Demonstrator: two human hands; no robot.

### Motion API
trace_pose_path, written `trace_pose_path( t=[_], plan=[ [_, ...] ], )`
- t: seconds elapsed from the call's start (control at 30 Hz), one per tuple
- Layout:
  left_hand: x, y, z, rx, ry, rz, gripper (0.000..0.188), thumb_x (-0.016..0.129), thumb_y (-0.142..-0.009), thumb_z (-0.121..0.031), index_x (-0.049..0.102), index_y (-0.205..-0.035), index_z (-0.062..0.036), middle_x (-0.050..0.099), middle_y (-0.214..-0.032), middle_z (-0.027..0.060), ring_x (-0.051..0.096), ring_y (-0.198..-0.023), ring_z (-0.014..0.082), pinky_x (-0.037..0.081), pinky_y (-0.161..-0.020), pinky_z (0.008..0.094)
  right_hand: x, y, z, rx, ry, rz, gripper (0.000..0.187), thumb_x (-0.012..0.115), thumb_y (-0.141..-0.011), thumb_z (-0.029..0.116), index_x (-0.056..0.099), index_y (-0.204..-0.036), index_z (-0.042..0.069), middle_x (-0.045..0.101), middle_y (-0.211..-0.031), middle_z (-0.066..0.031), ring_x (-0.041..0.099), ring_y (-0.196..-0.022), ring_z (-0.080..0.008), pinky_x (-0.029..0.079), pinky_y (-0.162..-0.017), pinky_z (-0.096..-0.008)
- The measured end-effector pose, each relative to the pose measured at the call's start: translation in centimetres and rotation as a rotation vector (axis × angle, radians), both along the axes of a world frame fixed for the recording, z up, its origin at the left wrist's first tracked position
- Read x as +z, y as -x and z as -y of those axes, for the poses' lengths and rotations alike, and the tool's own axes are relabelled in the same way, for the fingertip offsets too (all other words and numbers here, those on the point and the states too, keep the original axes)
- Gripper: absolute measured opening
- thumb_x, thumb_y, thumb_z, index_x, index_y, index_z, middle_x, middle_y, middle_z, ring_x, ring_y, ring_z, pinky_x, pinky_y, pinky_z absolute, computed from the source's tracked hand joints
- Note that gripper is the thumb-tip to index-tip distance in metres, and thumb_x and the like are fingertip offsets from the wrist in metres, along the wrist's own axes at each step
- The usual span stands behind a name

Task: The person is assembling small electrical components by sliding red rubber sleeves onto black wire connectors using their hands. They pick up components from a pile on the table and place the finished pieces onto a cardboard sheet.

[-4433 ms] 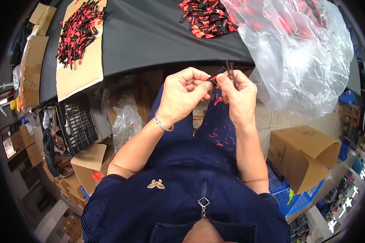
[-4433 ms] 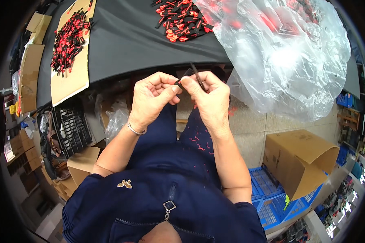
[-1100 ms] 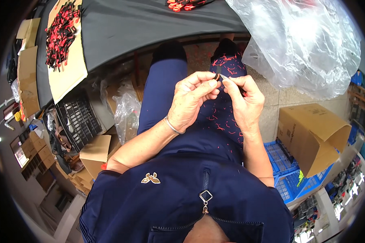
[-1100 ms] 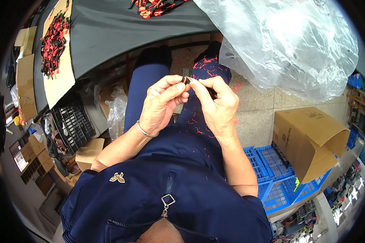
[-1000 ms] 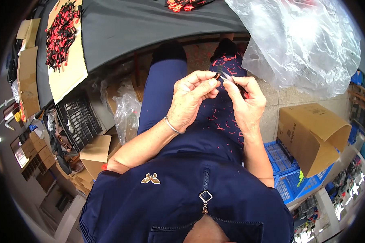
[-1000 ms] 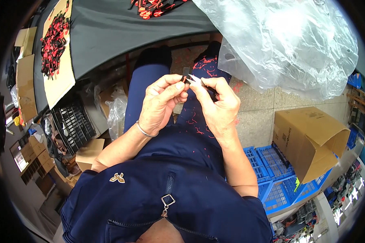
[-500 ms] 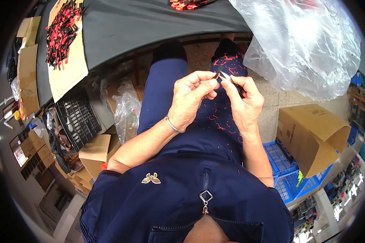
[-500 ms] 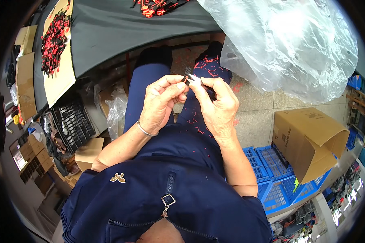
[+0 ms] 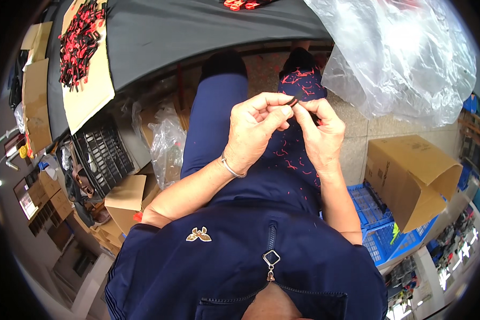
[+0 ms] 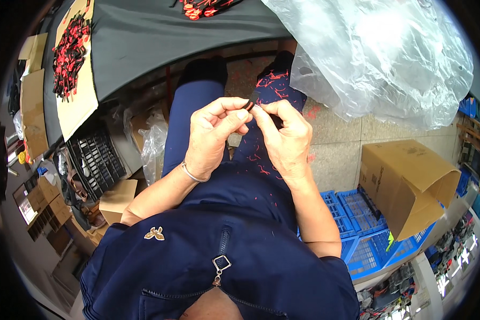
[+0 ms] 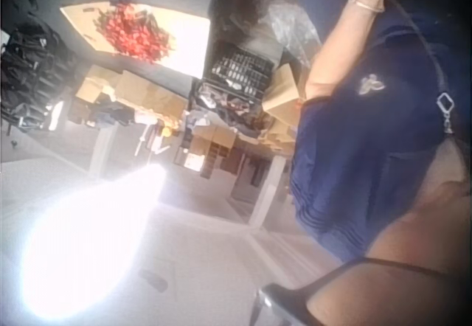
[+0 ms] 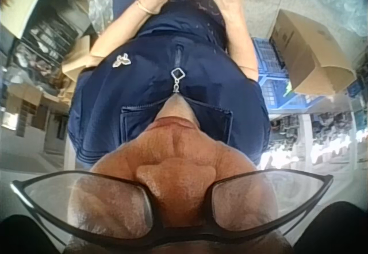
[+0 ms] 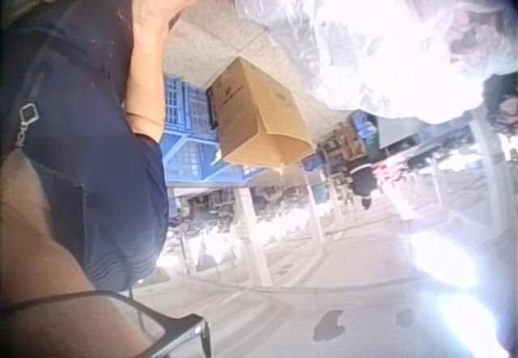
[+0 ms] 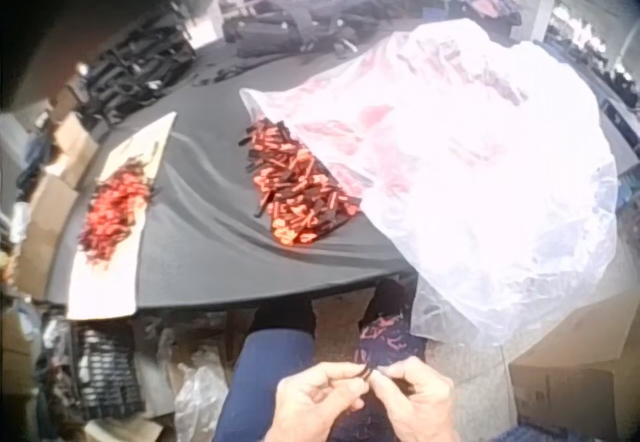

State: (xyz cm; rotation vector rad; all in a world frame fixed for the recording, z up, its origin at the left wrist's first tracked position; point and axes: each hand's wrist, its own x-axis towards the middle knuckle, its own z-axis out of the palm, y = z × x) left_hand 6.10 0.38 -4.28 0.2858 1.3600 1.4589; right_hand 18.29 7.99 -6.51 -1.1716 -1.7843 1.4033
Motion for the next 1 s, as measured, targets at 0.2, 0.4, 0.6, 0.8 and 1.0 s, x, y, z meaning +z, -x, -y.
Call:
trace_pose_path(
  t=[0.2, 0.4, 0.6, 0.8, 1.0],
  plan=[
    [-0.6, 0.4, 0.3, 0.017, 0.049, 0.076, 0.020, 0.062, -0.085, -0.010, 0.064, -0.102, 0.0006, 0.065, -0.084, 0.0042, 0.056, -0.067, 0.0055, 0.044, -0.061, 0.0177, 1.4, -0.1, -0.6, -0.109, 0.075, -0.109, 0.011, 0.072, -0.079, 0.004, 0.065, -0.087, 0.000, 0.063, -0.077, -0.0001, 0.054, -0.067, -0.0035, 0.045, -0.060, -0.0187],
    [-0.7, 0.9, 0.1, 0.012, -0.004, 0.055, 0.022, 0.063, -0.085, -0.012, 0.064, -0.101, 0.0014, 0.065, -0.080, 0.0036, 0.056, -0.066, 0.0060, 0.048, -0.063, 0.0203, 1.0, 0.5, -0.5, 0.029, -0.375, 0.112, 0.017, 0.076, -0.074, 0.008, 0.064, -0.085, 0.001, 0.064, -0.071, -0.0070, 0.059, -0.062, -0.0109, 0.046, -0.057, -0.0237],
    [-0.8, 3.2, 0.6, 0.084, -0.031, -0.004, 0.022, 0.062, -0.087, -0.011, 0.061, -0.105, 0.0016, 0.066, -0.085, 0.0075, 0.058, -0.067, 0.0084, 0.049, -0.064, 0.0226, 0.6, 0.7, -0.4, -0.075, 0.067, -0.039, 0.009, 0.069, -0.081, 0.002, 0.062, -0.086, 0.000, 0.063, -0.076, -0.0021, 0.056, -0.070, -0.0060, 0.046, -0.064, -0.0204],
    [2.9, 16.3, 1.3, 0.423, -0.082, -0.656, 0.019, 0.062, -0.087, -0.011, 0.063, -0.102, 0.0011, 0.067, -0.093, 0.0084, 0.060, -0.069, 0.0098, 0.050, -0.062, 0.0228, 0.3, 0.4, -0.8, -0.054, 0.153, -0.065, 0.011, 0.065, -0.083, -0.001, 0.059, -0.092, -0.001, 0.061, -0.082, -0.0022, 0.056, -0.074, -0.0059, 0.046, -0.069, -0.0185],
    [4.6, 36.2, 6.5, 0.717, 0.125, -1.465, 0.031, 0.061, -0.086, -0.014, 0.062, -0.114, -0.0018, 0.067, -0.102, 0.0092, 0.063, -0.091, 0.0146, 0.048, -0.083, 0.0262, 0.9, 2.4, -0.6, -0.003, 0.178, -0.100, 0.011, 0.066, -0.083, 0.000, 0.059, -0.092, -0.001, 0.062, -0.084, -0.0026, 0.056, -0.075, -0.0056, 0.046, -0.069, -0.0185]
  ],
)
